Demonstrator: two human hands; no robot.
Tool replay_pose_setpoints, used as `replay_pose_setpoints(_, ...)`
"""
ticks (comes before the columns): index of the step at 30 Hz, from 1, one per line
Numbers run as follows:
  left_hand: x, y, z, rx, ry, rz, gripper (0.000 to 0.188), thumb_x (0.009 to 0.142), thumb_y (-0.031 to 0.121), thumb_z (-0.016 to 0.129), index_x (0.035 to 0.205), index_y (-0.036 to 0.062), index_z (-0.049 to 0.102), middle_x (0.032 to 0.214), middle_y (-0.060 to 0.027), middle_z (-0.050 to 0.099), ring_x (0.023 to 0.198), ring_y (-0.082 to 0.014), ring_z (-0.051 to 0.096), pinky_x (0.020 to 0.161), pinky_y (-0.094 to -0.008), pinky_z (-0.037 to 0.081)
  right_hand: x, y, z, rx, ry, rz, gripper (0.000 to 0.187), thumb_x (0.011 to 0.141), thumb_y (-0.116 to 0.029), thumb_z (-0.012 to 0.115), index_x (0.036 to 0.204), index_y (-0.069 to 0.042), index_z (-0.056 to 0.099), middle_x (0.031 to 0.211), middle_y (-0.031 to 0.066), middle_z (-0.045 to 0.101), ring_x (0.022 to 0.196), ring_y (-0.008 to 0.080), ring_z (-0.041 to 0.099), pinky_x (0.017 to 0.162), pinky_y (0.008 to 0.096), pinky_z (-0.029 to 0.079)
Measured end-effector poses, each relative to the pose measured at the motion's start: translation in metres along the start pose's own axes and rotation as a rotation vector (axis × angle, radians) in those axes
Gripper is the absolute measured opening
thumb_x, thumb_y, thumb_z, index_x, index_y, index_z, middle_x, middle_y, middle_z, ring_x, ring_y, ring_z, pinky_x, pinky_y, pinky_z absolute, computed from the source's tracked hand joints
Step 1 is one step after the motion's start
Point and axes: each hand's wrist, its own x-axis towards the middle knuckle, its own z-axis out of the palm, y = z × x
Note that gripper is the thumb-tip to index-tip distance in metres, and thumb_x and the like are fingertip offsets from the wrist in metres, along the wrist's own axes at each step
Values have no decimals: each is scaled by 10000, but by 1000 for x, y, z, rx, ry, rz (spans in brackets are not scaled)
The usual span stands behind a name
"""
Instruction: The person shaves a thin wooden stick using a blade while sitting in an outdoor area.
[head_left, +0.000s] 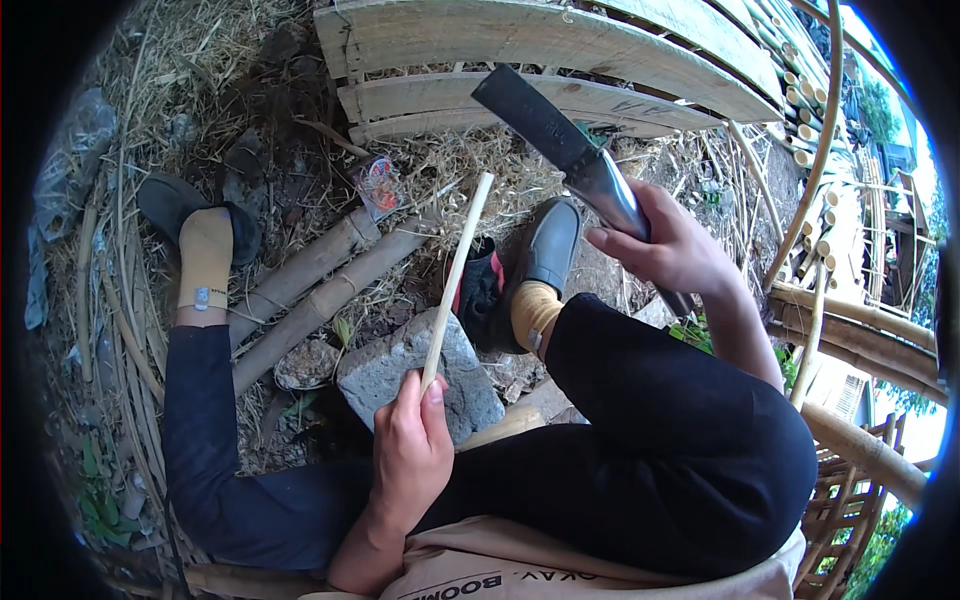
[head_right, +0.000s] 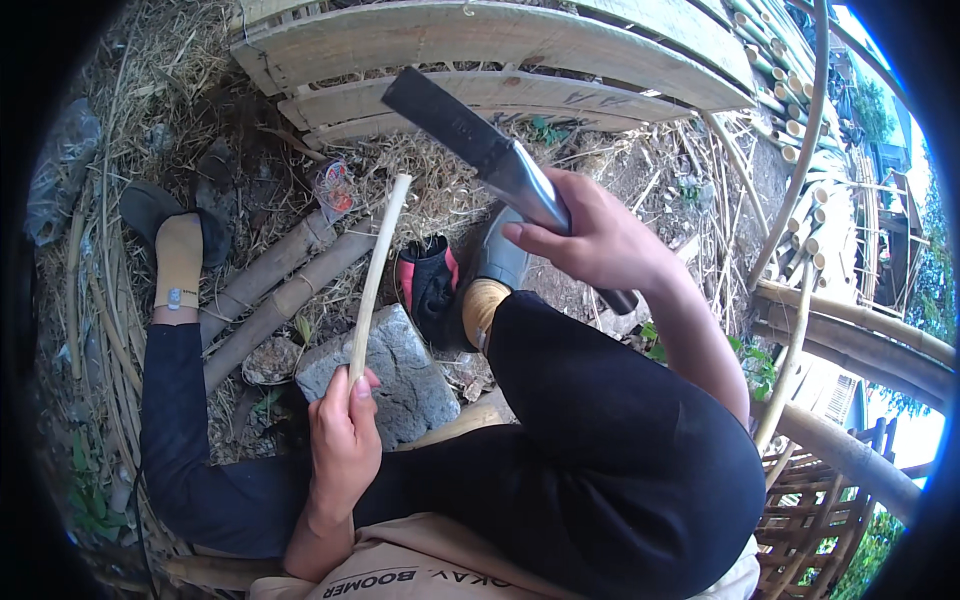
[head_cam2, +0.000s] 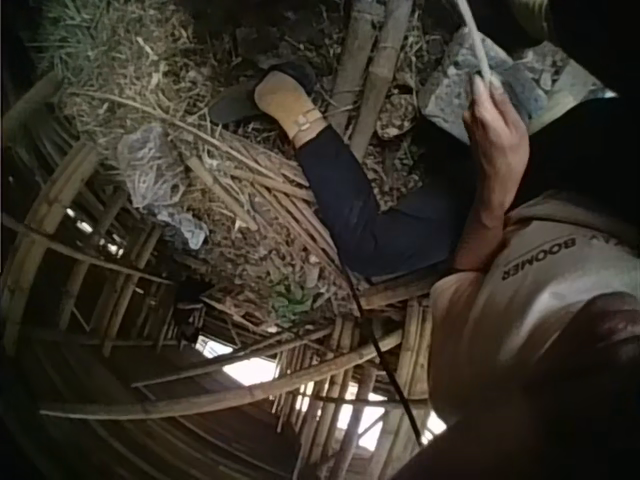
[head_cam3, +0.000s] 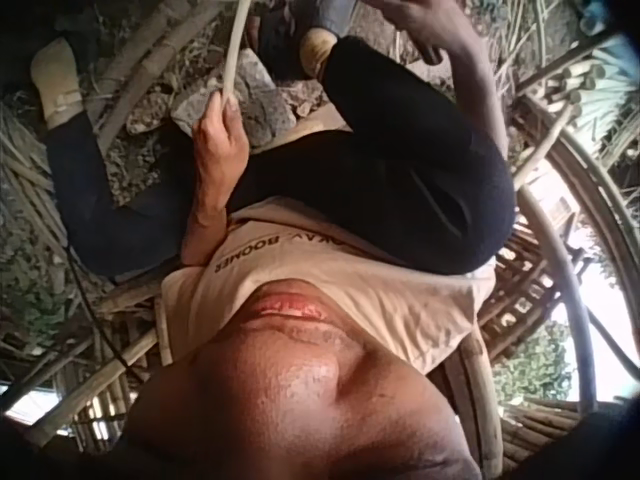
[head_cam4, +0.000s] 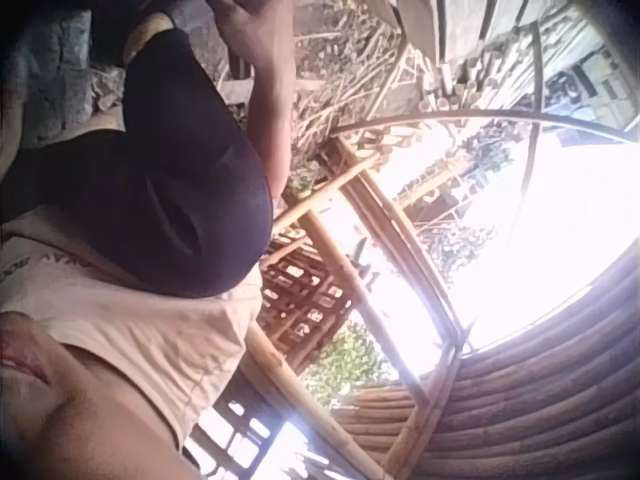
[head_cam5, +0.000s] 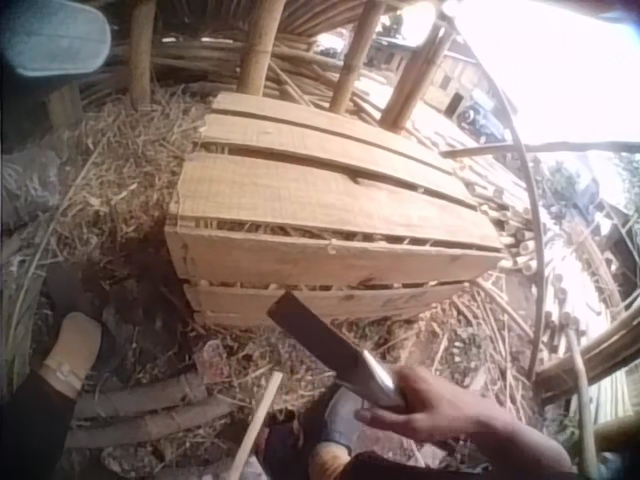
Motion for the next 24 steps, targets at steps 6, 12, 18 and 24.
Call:
replay_pose_setpoints(6,3,-9,0,-88,-32,-54,200,1067,138,452,972,5,567,583,-72,442,472,-160,441,490,-344,347,-2,15,19,-342,371,-222,319,871,-266,766,932,-3,595,575,87,528,496,209,463,527,371,394)
replay_pose_setpoints(12,-1,3,1,-43,-9,12,183,1057,124,455,971,4,562,601,-106,450,476,-198,460,497,-369,345,11,15,24,-347,182,40,316,905,-286,736,874,24,682,603,152,588,536,252,589,584,397,473)
replay_pose_setpoints(18,-4,10,-1,-41,11,21,167,1050,105,451,969,0,553,635,-145,476,487,-282,484,511,-410,359,5,15,17,-241,107,5,339,913,-308,736,875,16,645,575,102,521,527,175,472,554,379,410)
replay_pose_setpoints(24,-10,10,-1,148,37,41,156,1041,91,475,1050,-37,564,831,-248,648,742,-459,657,628,-488,496,-3,-9,10,-288,50,-7,340,916,-306,738,837,-5,601,579,65,474,534,166,427,542,374,368)
